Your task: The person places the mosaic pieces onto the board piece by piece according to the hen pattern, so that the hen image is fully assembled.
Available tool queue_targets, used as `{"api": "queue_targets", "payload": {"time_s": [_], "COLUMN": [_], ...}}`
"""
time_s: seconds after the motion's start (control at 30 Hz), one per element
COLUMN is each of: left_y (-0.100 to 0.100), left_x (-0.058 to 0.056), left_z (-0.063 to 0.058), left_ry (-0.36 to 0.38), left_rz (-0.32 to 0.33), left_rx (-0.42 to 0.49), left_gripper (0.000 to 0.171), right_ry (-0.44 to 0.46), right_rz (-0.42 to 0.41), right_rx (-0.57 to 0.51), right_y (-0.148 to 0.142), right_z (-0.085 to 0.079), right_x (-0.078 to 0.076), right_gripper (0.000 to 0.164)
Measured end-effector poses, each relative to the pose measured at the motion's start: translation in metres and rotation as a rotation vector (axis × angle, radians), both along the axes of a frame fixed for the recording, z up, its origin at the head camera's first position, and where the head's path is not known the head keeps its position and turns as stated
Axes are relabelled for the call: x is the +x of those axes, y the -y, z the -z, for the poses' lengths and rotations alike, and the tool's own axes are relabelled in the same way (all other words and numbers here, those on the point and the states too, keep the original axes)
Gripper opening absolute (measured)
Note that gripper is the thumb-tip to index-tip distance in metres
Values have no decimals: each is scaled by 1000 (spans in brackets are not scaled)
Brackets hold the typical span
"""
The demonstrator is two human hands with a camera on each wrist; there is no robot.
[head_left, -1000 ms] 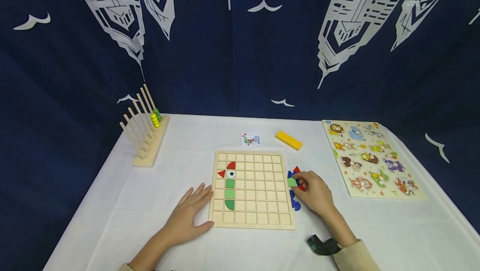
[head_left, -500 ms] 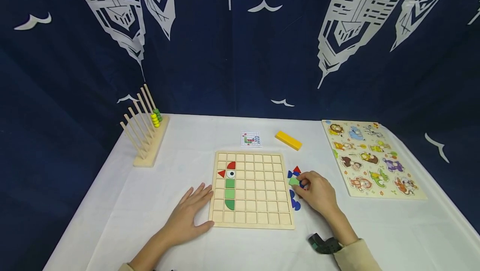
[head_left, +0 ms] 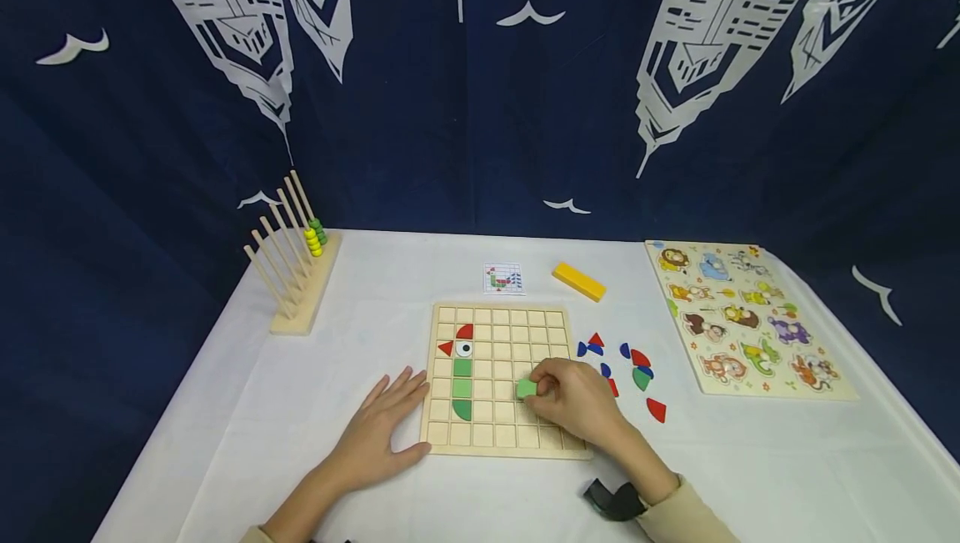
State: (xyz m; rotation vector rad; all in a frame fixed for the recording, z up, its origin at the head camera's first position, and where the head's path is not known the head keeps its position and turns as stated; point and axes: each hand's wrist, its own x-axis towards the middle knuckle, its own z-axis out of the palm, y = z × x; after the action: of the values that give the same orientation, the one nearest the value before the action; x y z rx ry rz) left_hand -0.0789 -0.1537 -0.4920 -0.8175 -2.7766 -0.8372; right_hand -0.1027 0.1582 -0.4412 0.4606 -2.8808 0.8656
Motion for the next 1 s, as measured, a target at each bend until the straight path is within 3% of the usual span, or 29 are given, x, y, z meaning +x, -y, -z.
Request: {"api": "queue_targets", "payload": {"time_s": [0.2,0.43,0.67,1.0], "left_y": [-1,-1,-1,-1], "left_x": [0,-1,-1,-1], "left_z": [2,3,3,0], "left_ry": [-25,-74,-71,-13], "left_rz": [6,2,6,1], "left_rx": [2,-5,-8,-9], "left_gripper": [77,75,74,77], "right_ry": [2,6,-6,50], "right_rz": [-102,-152,-159,-141], "right_rx": [27,34,42,15], "right_y": [33,47,50,37], "right_z": [4,8,13,9], "right_x": [4,5,5,9], "right_gripper": [21,20,21,22]}}
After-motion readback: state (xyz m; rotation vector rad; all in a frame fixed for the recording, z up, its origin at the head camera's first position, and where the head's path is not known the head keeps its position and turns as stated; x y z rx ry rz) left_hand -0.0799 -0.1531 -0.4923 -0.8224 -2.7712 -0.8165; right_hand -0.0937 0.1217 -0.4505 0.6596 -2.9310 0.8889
